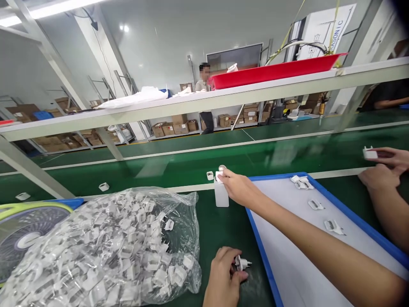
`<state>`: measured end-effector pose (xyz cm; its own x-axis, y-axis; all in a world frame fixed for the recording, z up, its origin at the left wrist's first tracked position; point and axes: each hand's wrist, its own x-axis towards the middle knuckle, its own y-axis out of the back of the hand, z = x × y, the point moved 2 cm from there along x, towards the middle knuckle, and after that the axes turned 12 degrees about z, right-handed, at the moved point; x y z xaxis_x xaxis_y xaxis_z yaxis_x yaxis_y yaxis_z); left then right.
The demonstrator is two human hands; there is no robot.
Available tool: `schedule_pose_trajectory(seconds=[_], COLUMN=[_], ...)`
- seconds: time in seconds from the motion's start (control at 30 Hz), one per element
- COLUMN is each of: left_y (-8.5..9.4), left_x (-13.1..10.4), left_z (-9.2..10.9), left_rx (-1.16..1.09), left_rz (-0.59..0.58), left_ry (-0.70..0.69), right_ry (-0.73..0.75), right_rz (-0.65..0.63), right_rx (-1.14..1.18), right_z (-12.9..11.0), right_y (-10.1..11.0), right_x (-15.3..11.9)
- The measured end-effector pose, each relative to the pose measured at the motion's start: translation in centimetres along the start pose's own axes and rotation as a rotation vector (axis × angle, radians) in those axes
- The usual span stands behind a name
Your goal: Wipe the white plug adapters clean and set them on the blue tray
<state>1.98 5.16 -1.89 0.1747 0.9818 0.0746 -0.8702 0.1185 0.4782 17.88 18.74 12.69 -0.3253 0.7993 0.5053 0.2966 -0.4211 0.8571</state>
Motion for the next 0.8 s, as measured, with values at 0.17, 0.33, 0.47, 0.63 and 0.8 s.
schedule_pose_trajectory(seconds=[0.17, 0.33, 0.47, 0.63, 0.8], left_y=[0.2, 0.1, 0.6, 2.1, 2.4], left_x=[-0.2, -0.3, -0.5, -0.5, -0.4], left_z=[0.5, 0.0, -0.1, 1.4, 3.1], left_rx=[-0.050, -0.138, -0.288, -0.240, -0.070], left_rz=[0.121, 0.195, 0.294, 0.345, 0.493], left_ry=[-0.072, -0.021, 0.102, -0.062, -0.600], right_ry=[-0.017, -0.120, -0.284, -0.201, 0.094], right_rz=[0.032, 0.133, 0.247, 0.158, 0.171], right_rx=[0.084, 0.250, 0.395, 0.586, 0.348], right_z=[0.2, 0.5, -0.9, -5.0, -7.0], right_y=[-0.1, 0.6, 1.9, 2.0, 0.3], right_x=[0.0, -1.0, -5.5, -13.5, -18.8])
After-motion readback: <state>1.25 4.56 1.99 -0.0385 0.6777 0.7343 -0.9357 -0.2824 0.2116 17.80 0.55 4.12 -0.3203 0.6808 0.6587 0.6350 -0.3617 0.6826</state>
